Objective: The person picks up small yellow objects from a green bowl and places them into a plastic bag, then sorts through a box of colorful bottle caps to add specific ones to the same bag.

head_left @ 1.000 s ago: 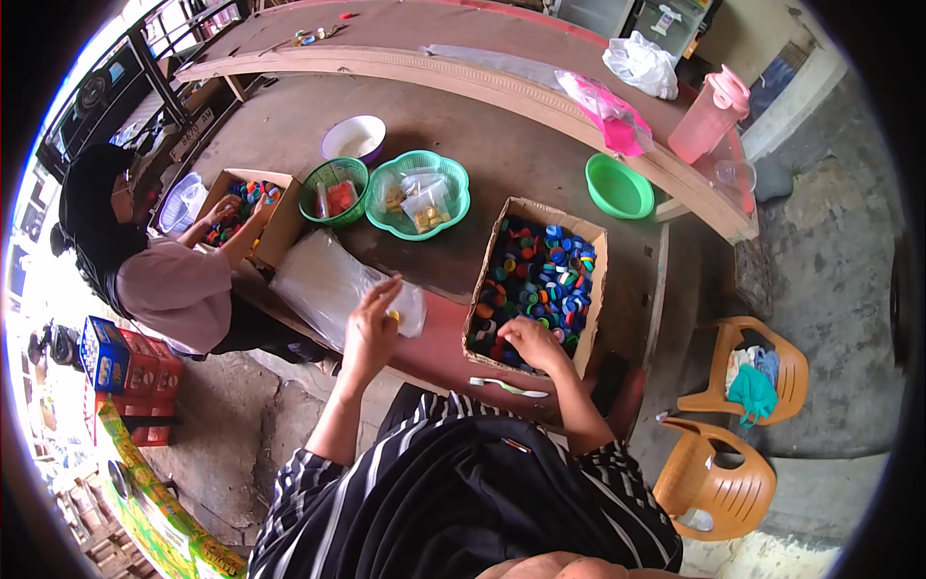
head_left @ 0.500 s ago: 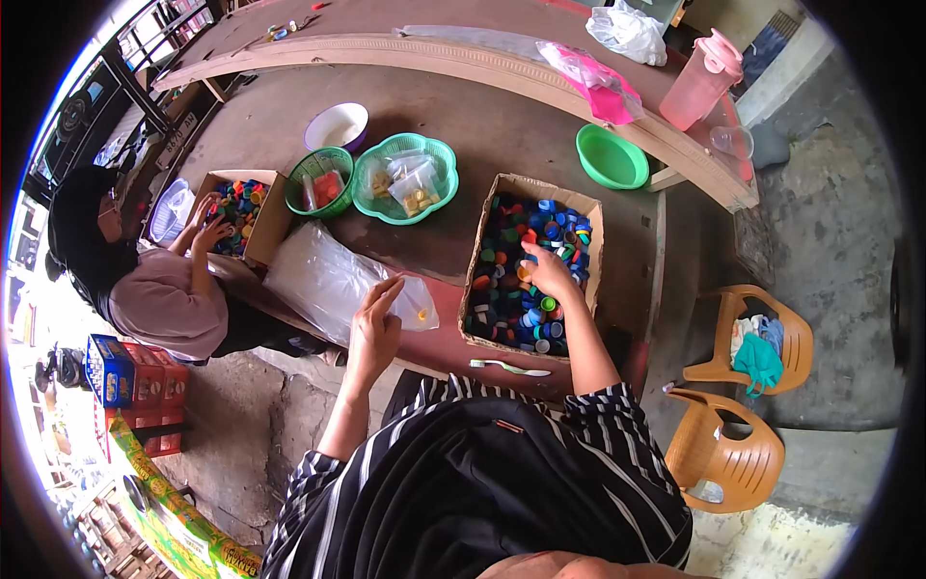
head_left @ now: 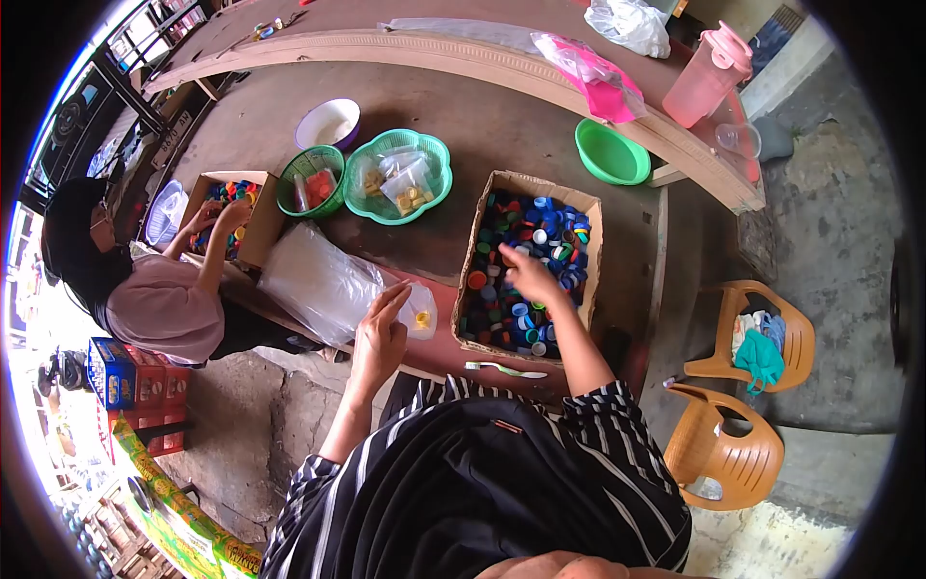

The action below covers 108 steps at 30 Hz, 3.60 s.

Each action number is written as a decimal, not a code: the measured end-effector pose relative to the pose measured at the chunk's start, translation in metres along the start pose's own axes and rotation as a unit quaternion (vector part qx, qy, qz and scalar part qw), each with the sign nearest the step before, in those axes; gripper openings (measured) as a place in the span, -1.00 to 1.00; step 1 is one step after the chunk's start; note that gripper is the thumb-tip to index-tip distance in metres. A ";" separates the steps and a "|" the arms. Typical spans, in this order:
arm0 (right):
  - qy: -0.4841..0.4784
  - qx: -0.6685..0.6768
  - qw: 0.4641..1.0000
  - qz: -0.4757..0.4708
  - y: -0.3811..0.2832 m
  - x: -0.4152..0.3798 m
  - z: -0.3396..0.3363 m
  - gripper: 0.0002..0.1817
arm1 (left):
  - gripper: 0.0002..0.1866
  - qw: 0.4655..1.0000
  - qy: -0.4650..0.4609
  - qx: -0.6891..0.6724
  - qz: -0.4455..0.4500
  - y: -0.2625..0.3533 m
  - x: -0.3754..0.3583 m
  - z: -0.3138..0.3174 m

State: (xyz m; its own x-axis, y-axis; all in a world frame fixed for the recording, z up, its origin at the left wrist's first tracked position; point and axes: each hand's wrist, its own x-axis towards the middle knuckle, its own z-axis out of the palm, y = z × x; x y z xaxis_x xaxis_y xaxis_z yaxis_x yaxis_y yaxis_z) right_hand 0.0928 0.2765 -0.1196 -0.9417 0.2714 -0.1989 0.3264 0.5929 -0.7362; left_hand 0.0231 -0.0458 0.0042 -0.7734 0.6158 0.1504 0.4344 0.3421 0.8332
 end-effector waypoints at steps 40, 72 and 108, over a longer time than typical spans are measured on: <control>0.047 -0.243 0.967 -0.056 0.013 -0.021 -0.012 -0.82 | -0.43 0.999 0.010 0.044 0.000 0.000 0.010 0.022; 0.114 -0.118 0.985 -0.056 0.001 -0.046 0.015 -0.57 | -0.44 0.999 0.001 0.009 0.031 -0.003 -0.008 0.009; 0.235 -0.145 0.961 -0.028 -0.011 -0.048 0.011 -0.75 | -0.41 0.997 -0.045 -0.055 -0.023 0.003 0.012 0.011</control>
State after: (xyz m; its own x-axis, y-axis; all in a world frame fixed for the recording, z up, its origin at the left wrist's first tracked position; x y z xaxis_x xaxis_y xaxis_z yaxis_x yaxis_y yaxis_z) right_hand 0.1336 0.2490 -0.1093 -0.8394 0.5049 0.2010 0.3491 0.7844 -0.5127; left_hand 0.0204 -0.0294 0.0026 -0.7451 0.6637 0.0657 0.3414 0.2949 0.8925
